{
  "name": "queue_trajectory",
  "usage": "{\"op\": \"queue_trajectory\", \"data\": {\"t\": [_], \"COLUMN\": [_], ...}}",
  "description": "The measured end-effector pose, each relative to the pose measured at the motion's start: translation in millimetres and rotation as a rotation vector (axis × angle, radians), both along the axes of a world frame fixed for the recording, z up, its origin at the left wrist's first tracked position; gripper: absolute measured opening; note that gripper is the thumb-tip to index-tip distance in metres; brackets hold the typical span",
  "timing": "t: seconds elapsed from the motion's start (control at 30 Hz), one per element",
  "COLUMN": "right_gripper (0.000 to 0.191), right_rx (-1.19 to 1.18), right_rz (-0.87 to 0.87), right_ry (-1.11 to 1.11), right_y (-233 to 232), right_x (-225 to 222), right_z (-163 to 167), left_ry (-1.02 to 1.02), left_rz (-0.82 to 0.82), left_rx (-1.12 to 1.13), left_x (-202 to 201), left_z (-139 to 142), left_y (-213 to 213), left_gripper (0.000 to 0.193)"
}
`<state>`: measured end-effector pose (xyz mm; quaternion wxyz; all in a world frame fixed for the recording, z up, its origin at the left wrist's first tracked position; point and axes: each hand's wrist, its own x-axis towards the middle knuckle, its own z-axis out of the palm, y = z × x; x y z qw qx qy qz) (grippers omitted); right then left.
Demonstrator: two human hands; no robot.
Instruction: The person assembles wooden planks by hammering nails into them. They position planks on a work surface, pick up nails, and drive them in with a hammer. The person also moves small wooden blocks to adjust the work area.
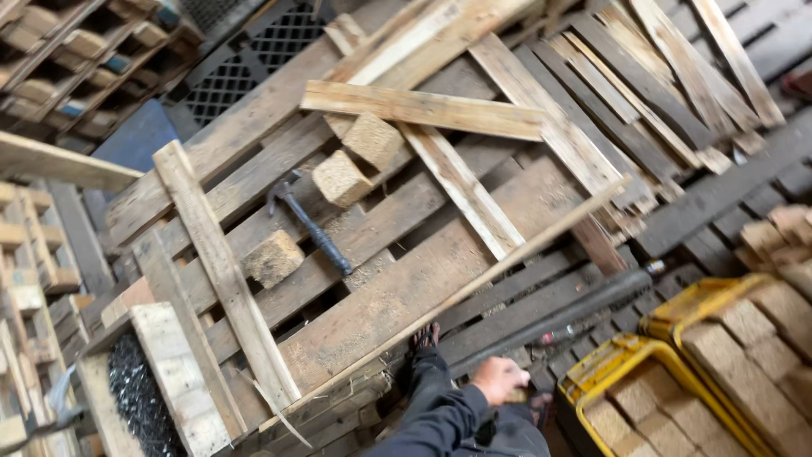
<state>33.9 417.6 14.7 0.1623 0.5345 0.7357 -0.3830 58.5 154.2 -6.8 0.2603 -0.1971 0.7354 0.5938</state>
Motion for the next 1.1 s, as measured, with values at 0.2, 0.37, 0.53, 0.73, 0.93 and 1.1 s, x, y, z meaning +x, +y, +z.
{"op": "queue_trajectory", "data": {"t": [0.2,0.37,0.53,0.73,0.93,1.1], "right_gripper": [0.037,0.042,0.071,0.101,0.104,0.08], "right_rx": [0.053,-0.103,-0.107,0.125,-0.087,0.213], "right_rz": [0.514,1.079,1.611,1.866,1.673,1.732], "right_ry": [0.092,0.298,0.844,0.777,0.482,0.748], "right_y": [-90,-250,-481,-622,-571,-447], "right_x": [-80,-141,-239,-314,-287,-200], "right_z": [-24,-6,27,23,37,54], "left_ry": [0.122,0.049,-0.086,-0.071,0.073,0.054], "left_rz": [0.678,0.786,0.49,0.192,0.27,0.212], "left_rx": [-0.288,-0.576,-0.594,-0.649,-0.523,-0.374], "left_x": [-21,-78,-148,-161,-154,-99], "left_z": [35,59,51,18,24,33], "left_y": [-165,-350,-471,-504,-495,-403], "left_gripper": [0.048,0.115,0.134,0.131,0.117,0.118]}}
